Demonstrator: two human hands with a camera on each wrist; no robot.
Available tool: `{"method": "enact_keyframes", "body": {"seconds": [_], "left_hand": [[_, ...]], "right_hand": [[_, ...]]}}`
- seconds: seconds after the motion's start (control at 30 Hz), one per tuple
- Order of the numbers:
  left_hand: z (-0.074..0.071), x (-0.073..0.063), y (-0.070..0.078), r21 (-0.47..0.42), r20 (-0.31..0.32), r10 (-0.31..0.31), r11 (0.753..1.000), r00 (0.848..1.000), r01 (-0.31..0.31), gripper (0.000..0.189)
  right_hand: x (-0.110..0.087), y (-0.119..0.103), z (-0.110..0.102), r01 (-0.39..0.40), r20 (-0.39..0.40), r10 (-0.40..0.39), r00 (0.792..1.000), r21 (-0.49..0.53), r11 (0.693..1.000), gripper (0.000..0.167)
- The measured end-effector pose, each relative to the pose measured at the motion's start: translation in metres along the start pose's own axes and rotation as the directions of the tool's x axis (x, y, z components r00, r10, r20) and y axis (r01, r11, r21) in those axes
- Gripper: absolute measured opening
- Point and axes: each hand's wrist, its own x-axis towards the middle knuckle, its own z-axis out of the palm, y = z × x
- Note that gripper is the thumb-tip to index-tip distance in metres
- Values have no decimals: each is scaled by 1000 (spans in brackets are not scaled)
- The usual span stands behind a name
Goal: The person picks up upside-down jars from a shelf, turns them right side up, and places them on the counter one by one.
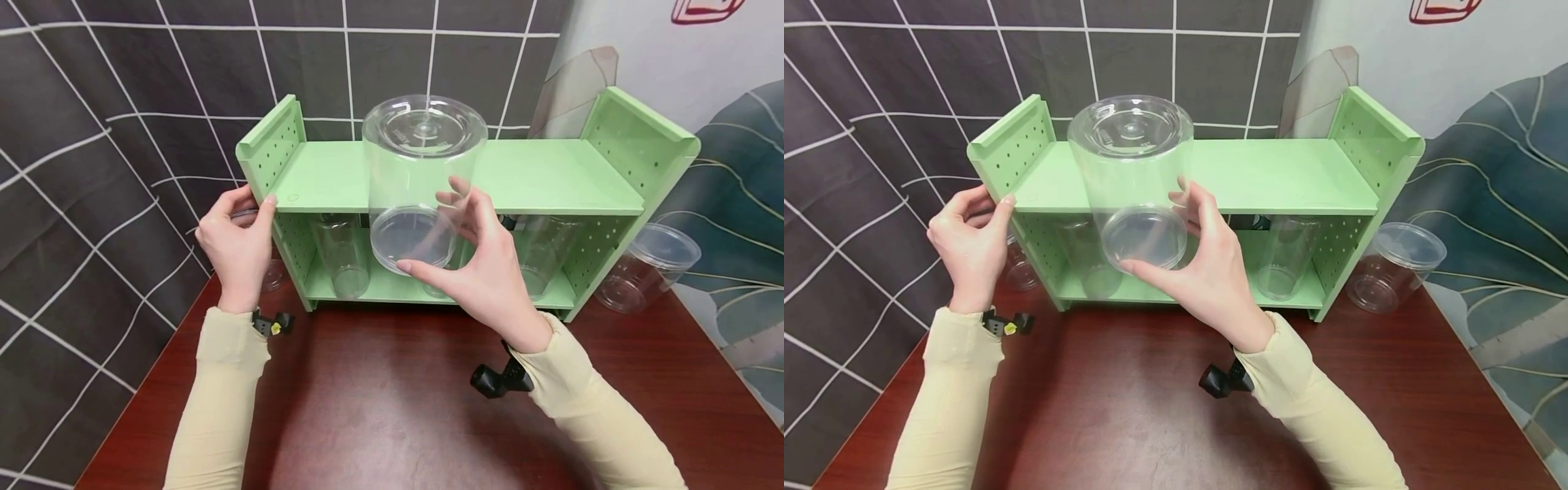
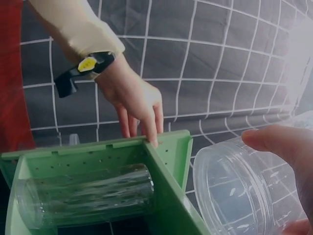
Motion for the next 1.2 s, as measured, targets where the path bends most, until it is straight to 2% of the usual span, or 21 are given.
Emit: {"method": "enact_keyframes", "body": {"seconds": [0.13,0.27,0.4,0.57,0.67,0.73,0.83,1.0,1.2], "left_hand": [[1,1,-3,-1,0,1,1000,1000,-1,25],[1,1,-3,1,-2,0,1000,1000,0,25],[0,0,1,-1,2,-7,1000,1000,7,25],[-3,-4,14,-12,3,-14,1000,1000,14,23],[-3,-5,18,-15,6,-11,1000,1000,11,23],[-3,-5,15,-15,7,-11,1000,1000,11,23],[0,-2,6,-8,9,-12,1000,1000,12,24],[1,1,-4,-6,8,-15,1000,1000,15,25],[1,1,-5,-6,3,2,1000,1000,-2,25]], "right_hand": [[-6,2,-1,-8,14,8,1000,-15,1000,58],[-13,9,-1,-3,26,3,1000,-17,1000,58],[-18,29,1,12,42,-11,999,-26,1000,60],[-24,53,3,21,60,-19,998,-42,999,68],[-28,59,5,22,74,-19,997,-31,999,85],[-31,62,6,18,81,-16,997,-26,1000,98],[-35,65,7,4,89,-3,996,-13,1000,105],[-42,71,7,-24,110,23,994,5,1000,105],[-51,79,4,-38,146,41,988,-26,999,100]]}}
